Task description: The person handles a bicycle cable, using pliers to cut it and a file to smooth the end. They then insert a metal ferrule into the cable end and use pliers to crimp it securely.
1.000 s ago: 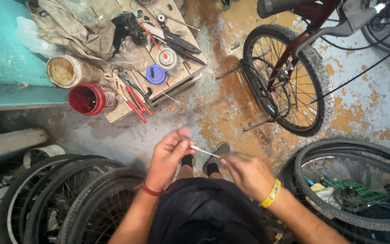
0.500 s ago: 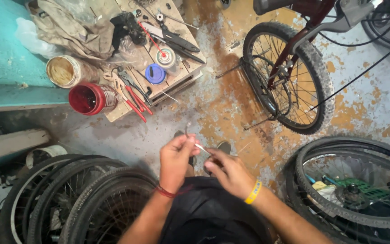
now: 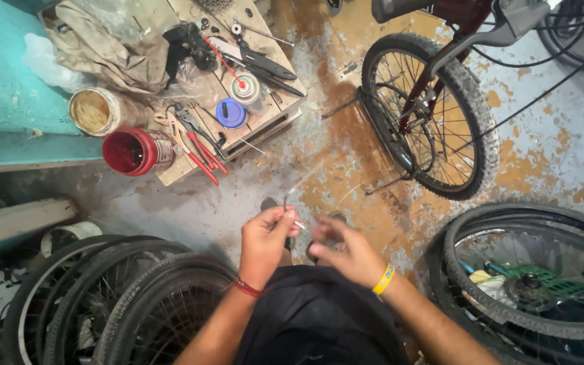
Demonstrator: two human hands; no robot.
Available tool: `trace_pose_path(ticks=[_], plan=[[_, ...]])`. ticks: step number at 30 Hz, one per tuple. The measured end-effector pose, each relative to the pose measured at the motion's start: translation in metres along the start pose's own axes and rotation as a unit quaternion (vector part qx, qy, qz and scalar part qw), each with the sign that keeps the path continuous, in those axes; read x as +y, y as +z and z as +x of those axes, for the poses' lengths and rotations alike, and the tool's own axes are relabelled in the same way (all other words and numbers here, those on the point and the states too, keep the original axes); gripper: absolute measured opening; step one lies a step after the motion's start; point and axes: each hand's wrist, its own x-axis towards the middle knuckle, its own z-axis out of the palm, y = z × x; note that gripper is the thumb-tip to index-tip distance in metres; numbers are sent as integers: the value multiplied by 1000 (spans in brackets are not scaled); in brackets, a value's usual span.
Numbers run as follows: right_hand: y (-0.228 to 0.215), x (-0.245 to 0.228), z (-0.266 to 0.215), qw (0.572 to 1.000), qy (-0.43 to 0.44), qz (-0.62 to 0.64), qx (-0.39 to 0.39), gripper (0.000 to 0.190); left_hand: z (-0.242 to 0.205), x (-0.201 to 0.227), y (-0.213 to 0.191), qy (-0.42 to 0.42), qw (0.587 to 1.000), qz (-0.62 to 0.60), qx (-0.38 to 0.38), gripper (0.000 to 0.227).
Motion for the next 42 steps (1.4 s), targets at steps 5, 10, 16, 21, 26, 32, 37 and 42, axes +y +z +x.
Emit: trace_pose_path(ticks=[5, 10, 16, 21, 26, 32, 37, 42], plan=[[-17, -31, 36, 977, -24, 184, 105, 36, -16, -3, 7, 66, 987, 136, -57, 16], [-28, -46, 20, 981, -18, 149, 126, 24, -20, 6, 4, 238, 932, 262, -79, 10], [-37, -22, -21, 961, -12, 231, 154, 27, -29, -10, 18, 343, 880, 296, -142, 10], [-23, 3, -51, 967, -29, 212, 139, 26, -40, -23, 27, 400, 834, 345, -160, 15], [-28, 16, -84, 960, 0, 139, 241, 32, -42, -49, 34, 402, 788, 422, -199, 6], [-93, 45, -156, 932, 107, 191, 289, 36, -14, -134, 4, 218, 752, 579, -228, 22], [-198, 145, -220, 749, -44, 468, 467, 27, 4, -150, -33, 209, 769, 571, -199, 13], [-80, 184, -161, 767, 16, 496, 406, 27, -8, -136, -38, 289, 762, 518, -260, 13]])
